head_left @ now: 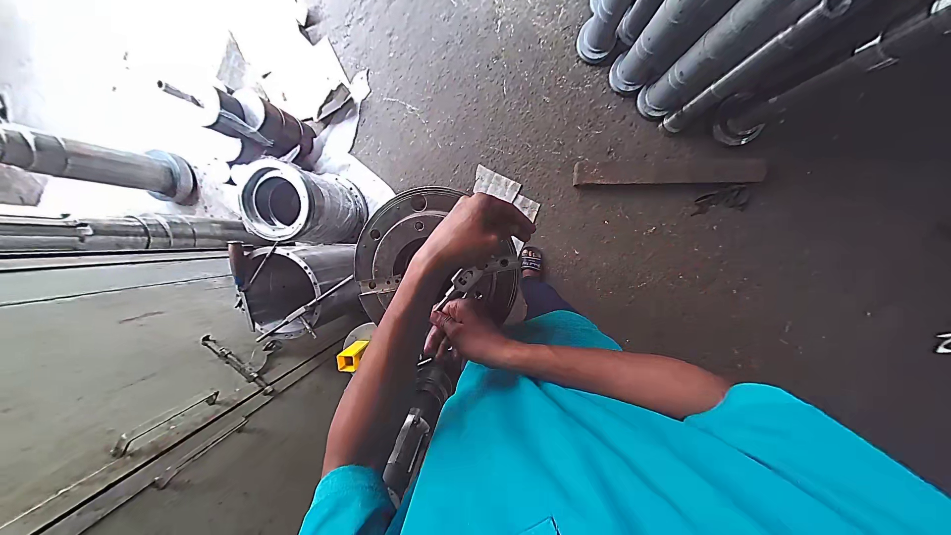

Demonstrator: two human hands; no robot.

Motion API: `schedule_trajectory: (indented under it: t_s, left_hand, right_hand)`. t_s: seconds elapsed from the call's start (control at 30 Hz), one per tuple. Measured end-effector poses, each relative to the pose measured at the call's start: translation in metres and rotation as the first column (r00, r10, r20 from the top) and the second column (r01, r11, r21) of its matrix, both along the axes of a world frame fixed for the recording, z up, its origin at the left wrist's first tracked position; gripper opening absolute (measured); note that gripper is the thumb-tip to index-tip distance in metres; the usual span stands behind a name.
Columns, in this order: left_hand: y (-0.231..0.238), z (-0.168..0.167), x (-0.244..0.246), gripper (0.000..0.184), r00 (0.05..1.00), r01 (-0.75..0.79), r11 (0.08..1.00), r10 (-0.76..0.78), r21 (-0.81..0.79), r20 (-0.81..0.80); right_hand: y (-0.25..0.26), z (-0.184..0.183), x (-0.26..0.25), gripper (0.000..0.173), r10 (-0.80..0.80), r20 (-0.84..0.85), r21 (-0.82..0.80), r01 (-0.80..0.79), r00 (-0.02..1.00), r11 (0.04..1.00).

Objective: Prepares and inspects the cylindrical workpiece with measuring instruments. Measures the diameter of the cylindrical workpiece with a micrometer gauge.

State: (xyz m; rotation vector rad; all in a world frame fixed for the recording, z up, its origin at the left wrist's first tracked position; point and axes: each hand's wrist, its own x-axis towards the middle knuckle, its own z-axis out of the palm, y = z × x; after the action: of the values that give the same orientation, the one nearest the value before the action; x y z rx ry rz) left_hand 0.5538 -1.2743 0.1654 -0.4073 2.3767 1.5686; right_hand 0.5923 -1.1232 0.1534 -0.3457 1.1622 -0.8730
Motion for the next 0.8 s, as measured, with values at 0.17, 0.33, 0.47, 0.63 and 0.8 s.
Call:
schedule_trajectory:
  t_s: [0.17,0.33,0.47,0.63,0.8]
  left_hand:
    - [0.009,0.009,0.065,0.029,0.955,-0.277,0.929,0.237,-0.244,-0.18]
    - [0.063,-0.003,0.173,0.029,0.855,-0.505,0.742,0.5,-0.441,-0.137]
    - [0.142,-0.002,0.165,0.028,0.812,-0.555,0.698,0.573,-0.453,-0.11]
    - [0.159,-0.004,0.155,0.029,0.775,-0.567,0.59,0.618,-0.575,-0.132]
    - [0.091,-0.016,0.179,0.024,0.76,-0.577,0.42,0.591,-0.7,-0.272]
  right_hand:
    - [0.024,-0.001,-0.057,0.028,0.227,-0.491,-0.313,-0.414,0.841,0.855]
    - [0.008,-0.009,-0.156,0.026,-0.396,-0.861,-0.509,-0.532,0.32,0.677]
    - [-0.053,-0.033,-0.183,0.025,-0.278,-0.908,-0.417,-0.741,0.313,0.526]
    - [-0.075,-0.011,-0.183,0.014,-0.119,-0.968,-0.252,-0.879,0.222,0.405]
    - [0.001,-0.007,-0.177,0.027,-0.029,-0.991,-0.122,-0.787,0.132,0.605]
